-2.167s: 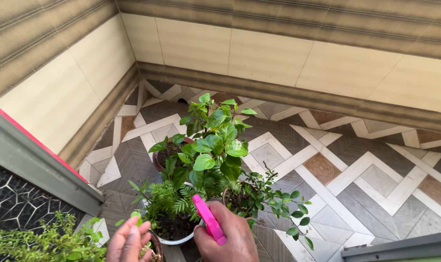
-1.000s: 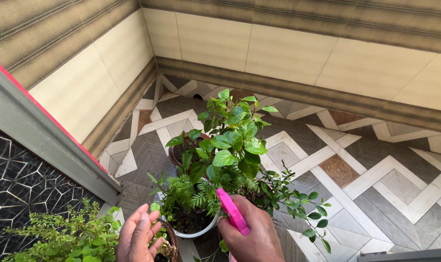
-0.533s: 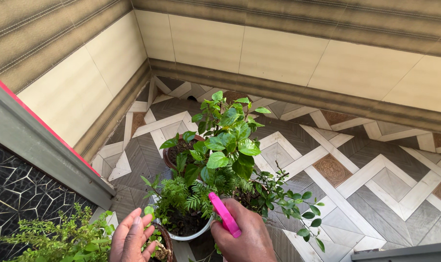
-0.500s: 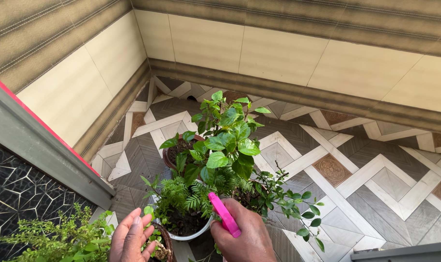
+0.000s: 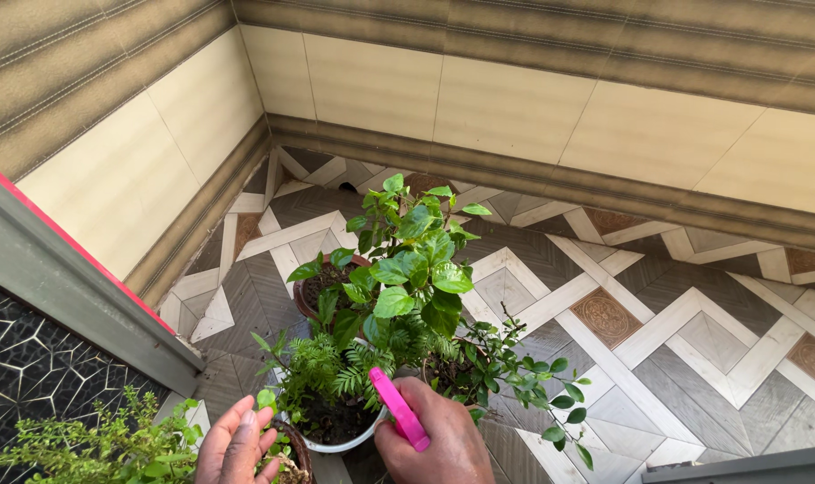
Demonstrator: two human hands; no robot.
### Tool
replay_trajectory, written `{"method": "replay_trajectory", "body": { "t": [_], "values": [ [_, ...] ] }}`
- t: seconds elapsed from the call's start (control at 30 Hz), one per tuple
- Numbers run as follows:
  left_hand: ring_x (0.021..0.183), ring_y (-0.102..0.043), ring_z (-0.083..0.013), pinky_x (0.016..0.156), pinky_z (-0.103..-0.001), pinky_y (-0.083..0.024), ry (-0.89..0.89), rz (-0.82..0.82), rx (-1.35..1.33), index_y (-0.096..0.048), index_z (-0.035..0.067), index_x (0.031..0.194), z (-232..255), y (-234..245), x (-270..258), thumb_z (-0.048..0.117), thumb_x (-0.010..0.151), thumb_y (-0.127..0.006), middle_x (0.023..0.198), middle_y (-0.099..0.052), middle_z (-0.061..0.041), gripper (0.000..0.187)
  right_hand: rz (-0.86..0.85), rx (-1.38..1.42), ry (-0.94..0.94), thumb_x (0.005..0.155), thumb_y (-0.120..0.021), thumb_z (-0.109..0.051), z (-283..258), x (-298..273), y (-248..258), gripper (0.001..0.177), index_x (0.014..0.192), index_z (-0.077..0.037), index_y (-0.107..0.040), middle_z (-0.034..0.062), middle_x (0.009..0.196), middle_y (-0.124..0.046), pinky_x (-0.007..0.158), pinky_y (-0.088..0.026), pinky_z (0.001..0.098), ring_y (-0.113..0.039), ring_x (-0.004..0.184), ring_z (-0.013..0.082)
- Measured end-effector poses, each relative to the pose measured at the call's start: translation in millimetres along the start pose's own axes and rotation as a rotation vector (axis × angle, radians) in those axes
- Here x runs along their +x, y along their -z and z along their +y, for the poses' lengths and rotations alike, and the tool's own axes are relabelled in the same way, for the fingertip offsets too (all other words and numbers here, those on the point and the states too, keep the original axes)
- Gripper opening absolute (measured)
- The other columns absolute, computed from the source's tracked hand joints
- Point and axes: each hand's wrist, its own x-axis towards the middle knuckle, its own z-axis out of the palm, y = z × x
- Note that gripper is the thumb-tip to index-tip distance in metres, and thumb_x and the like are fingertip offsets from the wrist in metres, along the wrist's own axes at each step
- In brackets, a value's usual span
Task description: The person uses a pink spray bottle to water multiple potted plants on a balcony, occasionally touching the leaves and stems with their other hand.
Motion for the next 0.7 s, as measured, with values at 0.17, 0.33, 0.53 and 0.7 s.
{"method": "replay_trajectory", "body": {
  "t": [0.17,0.33,0.53,0.7],
  "values": [
    [0.138,-0.052,-0.0369,0.111,-0.062,-0.038,0.009,-0.001,-0.002,-0.039,0.016,0.155,1.4,0.5,-0.9,0.047,0.099,-0.050,0.151,-0.054,-0.015,0.065,-0.050,0.000,-0.078,0.073,-0.071,-0.020,-3.4,-0.4,3.3,0.033,0.105,-0.014,-0.072,0.0125,0.070,-0.071,0.071,-0.057,0.0368,-0.075,0.068,0.0258],
    [0.139,-0.051,-0.0374,0.112,-0.063,-0.037,0.025,-0.010,0.003,-0.038,0.016,0.155,5.8,1.2,-1.7,0.048,0.098,-0.050,0.152,-0.053,-0.015,0.066,-0.063,-0.015,-0.115,0.074,-0.070,-0.021,-5.2,-0.3,5.8,0.031,0.104,-0.014,-0.072,0.0123,0.069,-0.071,0.072,-0.056,0.0365,-0.075,0.069,0.0263],
    [0.138,-0.050,-0.0383,0.112,-0.062,-0.037,0.006,0.001,-0.012,-0.037,0.014,0.155,12.2,-4.1,-13.1,0.048,0.097,-0.051,0.151,-0.053,-0.017,0.068,-0.045,-0.065,-0.135,0.074,-0.073,-0.025,-5.6,1.1,9.2,0.038,0.111,-0.018,-0.072,0.0111,0.080,-0.074,0.078,-0.055,0.0380,-0.075,0.079,0.0266],
    [0.137,-0.052,-0.0397,0.111,-0.061,-0.037,-0.035,0.044,-0.036,-0.040,0.011,0.153,16.9,-14.4,-28.1,0.047,0.095,-0.054,0.149,-0.055,-0.019,0.070,-0.056,-0.108,-0.197,0.074,-0.073,-0.030,-4.5,-0.1,12.1,0.041,0.115,-0.022,-0.072,0.0089,0.086,-0.076,0.083,-0.055,0.0385,-0.075,0.085,0.0262]
  ]
}}
